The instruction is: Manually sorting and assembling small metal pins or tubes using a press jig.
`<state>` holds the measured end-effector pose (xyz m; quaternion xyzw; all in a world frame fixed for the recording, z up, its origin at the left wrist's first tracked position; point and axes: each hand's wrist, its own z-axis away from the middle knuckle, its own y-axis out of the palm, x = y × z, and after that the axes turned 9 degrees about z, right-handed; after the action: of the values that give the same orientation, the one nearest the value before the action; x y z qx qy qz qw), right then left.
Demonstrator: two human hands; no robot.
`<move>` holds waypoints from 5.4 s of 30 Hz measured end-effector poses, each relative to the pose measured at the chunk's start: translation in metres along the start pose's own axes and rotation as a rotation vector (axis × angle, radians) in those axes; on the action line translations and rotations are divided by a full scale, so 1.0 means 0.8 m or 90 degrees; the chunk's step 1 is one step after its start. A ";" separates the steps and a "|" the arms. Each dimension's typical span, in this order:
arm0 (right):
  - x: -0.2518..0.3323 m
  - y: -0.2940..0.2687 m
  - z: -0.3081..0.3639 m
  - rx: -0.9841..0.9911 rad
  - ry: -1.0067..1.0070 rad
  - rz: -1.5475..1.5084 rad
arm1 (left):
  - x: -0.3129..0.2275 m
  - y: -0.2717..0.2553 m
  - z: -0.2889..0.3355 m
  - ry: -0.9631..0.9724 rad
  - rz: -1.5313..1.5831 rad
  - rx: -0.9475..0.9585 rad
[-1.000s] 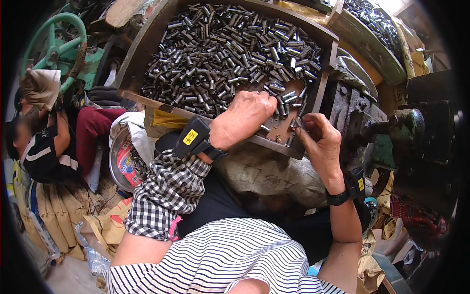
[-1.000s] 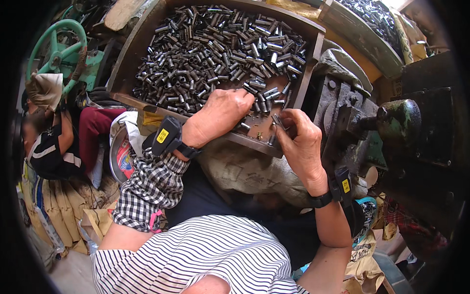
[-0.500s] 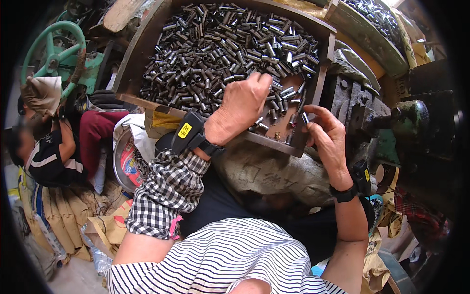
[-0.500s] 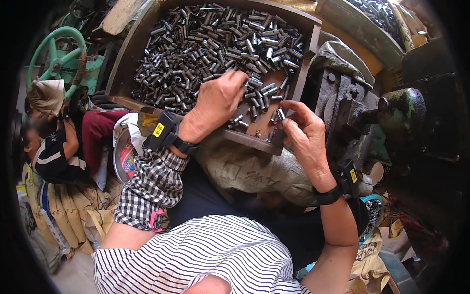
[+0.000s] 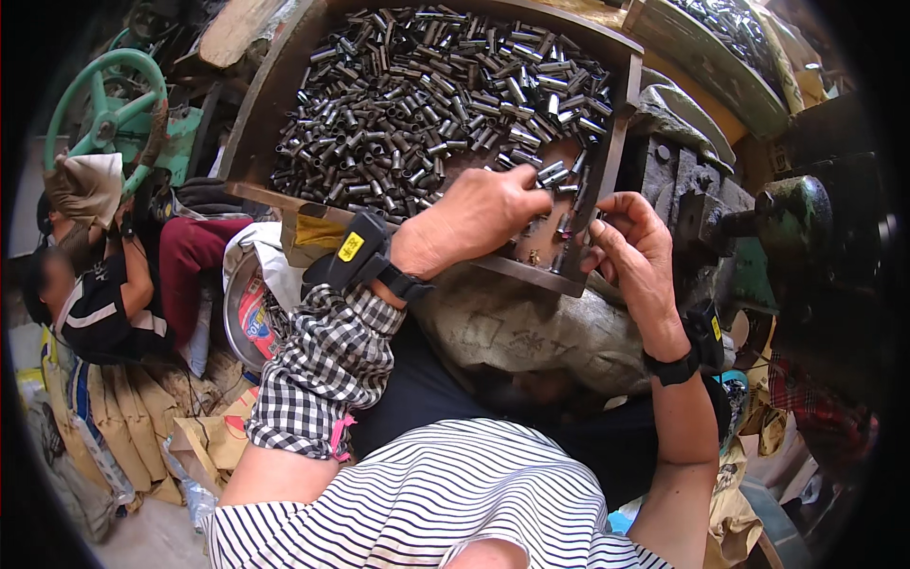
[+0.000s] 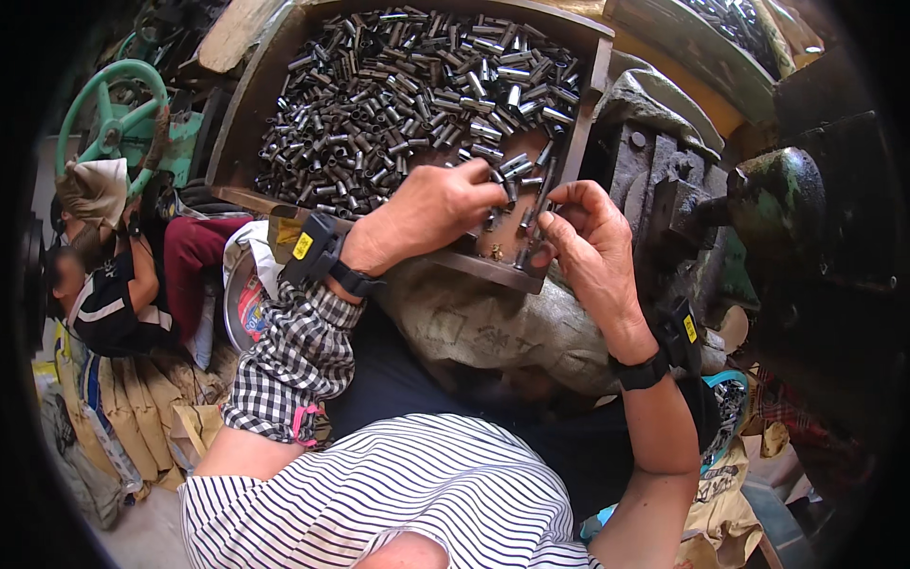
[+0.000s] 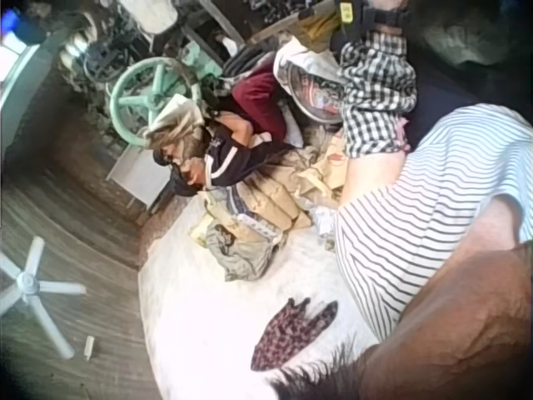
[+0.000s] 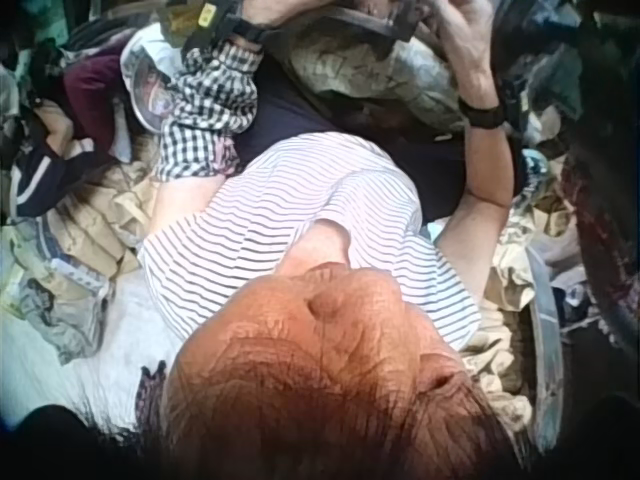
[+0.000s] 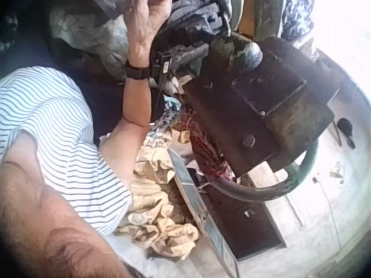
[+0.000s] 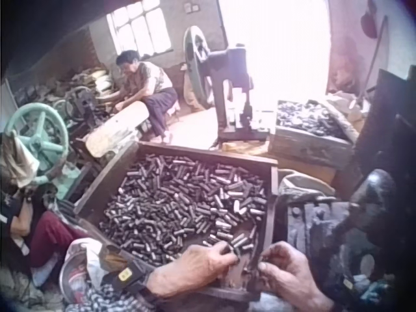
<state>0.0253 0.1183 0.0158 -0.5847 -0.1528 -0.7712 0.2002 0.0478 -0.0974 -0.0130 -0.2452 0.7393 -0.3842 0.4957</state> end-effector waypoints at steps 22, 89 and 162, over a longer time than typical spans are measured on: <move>0.001 0.014 0.030 -0.106 -0.039 -0.002 | -0.027 -0.018 0.019 -0.063 0.226 -0.086; -0.026 0.028 -0.104 -0.025 -0.412 1.042 | 0.010 0.004 0.006 -0.154 -0.033 0.176; -0.025 0.050 0.063 -0.062 0.010 -0.178 | -0.059 -0.006 0.069 -0.438 1.077 -0.018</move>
<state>0.0919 0.1093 0.0099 -0.5604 -0.1934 -0.8028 0.0638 0.1165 -0.0831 0.0045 0.2714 0.4885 0.2106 0.8021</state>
